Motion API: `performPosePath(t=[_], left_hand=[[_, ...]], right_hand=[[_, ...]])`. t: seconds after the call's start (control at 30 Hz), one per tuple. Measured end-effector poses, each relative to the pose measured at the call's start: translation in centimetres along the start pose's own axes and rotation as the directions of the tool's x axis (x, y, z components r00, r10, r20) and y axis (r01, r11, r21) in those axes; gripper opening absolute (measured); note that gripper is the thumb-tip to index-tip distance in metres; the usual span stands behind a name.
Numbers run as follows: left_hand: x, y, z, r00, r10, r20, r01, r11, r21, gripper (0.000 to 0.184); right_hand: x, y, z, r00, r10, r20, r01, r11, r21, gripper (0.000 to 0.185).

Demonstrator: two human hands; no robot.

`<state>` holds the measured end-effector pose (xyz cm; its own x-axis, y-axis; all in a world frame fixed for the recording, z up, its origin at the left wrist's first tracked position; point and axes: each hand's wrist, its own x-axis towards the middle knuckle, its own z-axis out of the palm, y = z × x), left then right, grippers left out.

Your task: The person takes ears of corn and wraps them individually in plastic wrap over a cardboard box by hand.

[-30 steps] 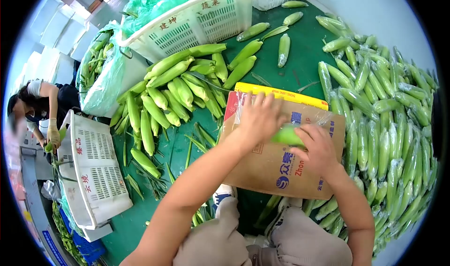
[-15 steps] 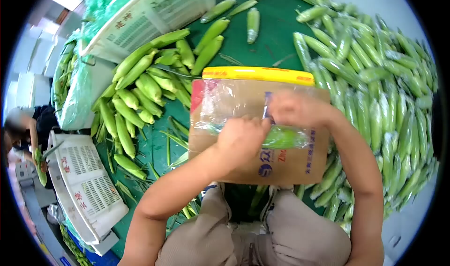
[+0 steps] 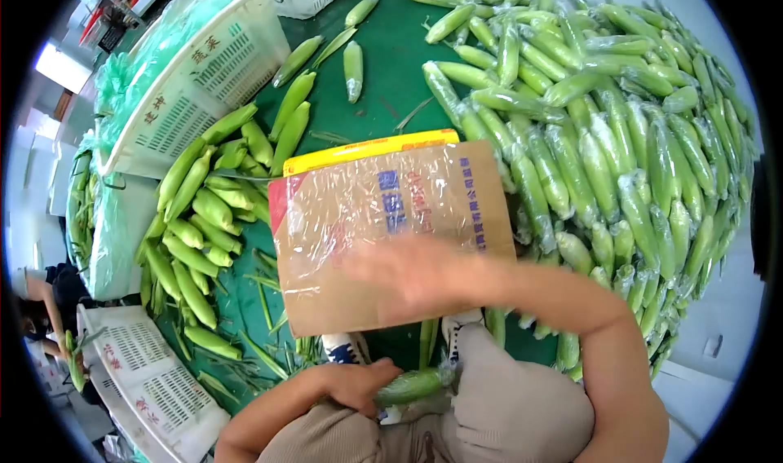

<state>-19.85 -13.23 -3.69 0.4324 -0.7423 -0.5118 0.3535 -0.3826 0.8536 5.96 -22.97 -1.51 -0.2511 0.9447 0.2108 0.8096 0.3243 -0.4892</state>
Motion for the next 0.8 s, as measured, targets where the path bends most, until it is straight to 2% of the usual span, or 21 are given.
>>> performPosePath(t=[0.03, 0.07, 0.1, 0.13, 0.2, 0.27, 0.3, 0.33, 0.37, 0.4, 0.47, 0.5, 0.53, 0.57, 0.6, 0.63, 0.67, 0.73, 0.77, 0.8], left_hand=[[-1.4, -0.5, 0.0, 0.982, 0.12, -0.145, -0.107, 0.99, 0.091, 0.108], [-3.0, 0.6, -0.9, 0.98, 0.031, -0.195, -0.04, 0.998, -0.041, 0.103], [-4.9, 2.1, -1.6, 0.96, 0.031, -0.28, -0.045, 0.998, -0.042, 0.091], [-6.9, 3.7, -2.2, 0.931, 0.032, -0.362, -0.05, 0.998, -0.039, 0.08], [-10.1, 6.8, -2.5, 0.784, -0.087, -0.614, 0.033, 0.995, -0.099, 0.058], [-11.3, 5.9, -1.5, 0.447, -0.316, -0.837, 0.004, 0.936, -0.352, 0.043], [-10.8, 3.7, -1.8, 0.069, -0.223, -0.972, -0.259, 0.937, -0.233, 0.034], [-9.6, 1.0, -2.0, -0.346, -0.186, -0.919, -0.438, 0.899, -0.017, 0.025], [-8.1, 1.1, -3.0, -0.454, -0.262, -0.852, -0.659, 0.742, 0.123, 0.024], [-6.4, 2.9, -4.3, -0.543, -0.364, -0.756, -0.783, 0.545, 0.3, 0.026], [-2.2, 5.6, -4.1, -0.322, -0.436, -0.841, -0.933, 0.298, 0.202, 0.046], [-1.8, 4.3, -4.6, -0.341, -0.437, -0.832, -0.897, 0.415, 0.15, 0.044], [-2.5, 5.4, -5.7, -0.305, -0.444, -0.843, -0.884, 0.461, 0.077, 0.039], [-3.2, 6.5, -6.9, -0.268, -0.451, -0.852, -0.863, 0.505, 0.005, 0.034], [-2.3, 6.3, -7.9, -0.297, -0.402, -0.866, -0.845, 0.533, 0.043, 0.035], [-2.0, 6.3, -8.5, -0.193, -0.392, -0.9, -0.897, 0.443, -0.001, 0.036], [-2.0, 5.9, -9.1, -0.085, -0.366, -0.927, -0.935, 0.352, -0.053, 0.037], [-2.8, 5.4, -9.6, -0.161, -0.209, -0.965, -0.89, 0.453, 0.051, 0.035], [-3.2, 5.0, -10.2, -0.189, -0.122, -0.974, -0.862, 0.496, 0.105, 0.034], [-4.3, 2.6, -12.1, -0.396, -0.013, -0.918, -0.576, 0.782, 0.237, 0.034]], right_hand=[[-1.3, -4.2, -0.1, 0.965, 0.123, 0.231, -0.137, 0.99, 0.043, 0.114], [-2.8, -6.9, 1.1, 0.905, 0.108, 0.413, -0.242, 0.927, 0.288, 0.121], [-3.9, -8.6, 2.0, 0.761, 0.039, 0.648, -0.401, 0.813, 0.422, 0.12], [-5.5, -9.2, 3.4, 0.825, 0.088, 0.558, -0.524, 0.489, 0.697, 0.105], [-5.5, -8.2, 5.9, 0.829, 0.122, 0.546, -0.542, 0.414, 0.731, 0.087], [-3.9, -8.4, 4.4, 0.877, 0.251, 0.41, -0.481, 0.449, 0.753, 0.076], [-3.0, -8.4, 3.6, 0.867, 0.292, 0.404, -0.499, 0.495, 0.712, 0.08], [-2.4, -8.5, 3.3, 0.852, 0.418, 0.315, -0.507, 0.509, 0.696, 0.081], [-1.7, -8.8, 3.4, 0.826, 0.518, 0.223, -0.51, 0.516, 0.688, 0.082], [-0.2, -9.5, 3.4, 0.796, 0.589, 0.137, -0.503, 0.519, 0.691, 0.083], [3.2, -9.9, 1.8, 0.825, 0.563, 0.043, -0.427, 0.572, 0.7, 0.091], [4.3, -9.7, 2.8, 0.832, 0.551, -0.061, -0.311, 0.555, 0.771, 0.095], [4.9, -9.3, 3.7, 0.811, 0.561, -0.163, -0.2, 0.528, 0.826, 0.101], [5.0, -8.9, 3.5, 0.795, 0.606, -0.014, -0.185, 0.265, 0.946, 0.106], [4.4, -8.2, 3.6, 0.747, 0.636, 0.194, -0.275, 0.03, 0.961, 0.099], [3.6, -7.3, 2.6, 0.75, 0.456, 0.48, -0.317, -0.39, 0.865, 0.096], [2.8, -6.4, 1.8, 0.73, 0.171, 0.661, -0.363, -0.723, 0.588, 0.093], [0.6, -5.2, 4.0, 0.785, 0.135, 0.605, -0.348, -0.711, 0.611, 0.092], [-0.2, -3.9, 4.1, 0.781, 0.246, 0.574, -0.313, -0.64, 0.701, 0.086], [-0.4, -2.8, 3.7, 0.767, 0.354, 0.535, -0.289, -0.553, 0.781, 0.081]])
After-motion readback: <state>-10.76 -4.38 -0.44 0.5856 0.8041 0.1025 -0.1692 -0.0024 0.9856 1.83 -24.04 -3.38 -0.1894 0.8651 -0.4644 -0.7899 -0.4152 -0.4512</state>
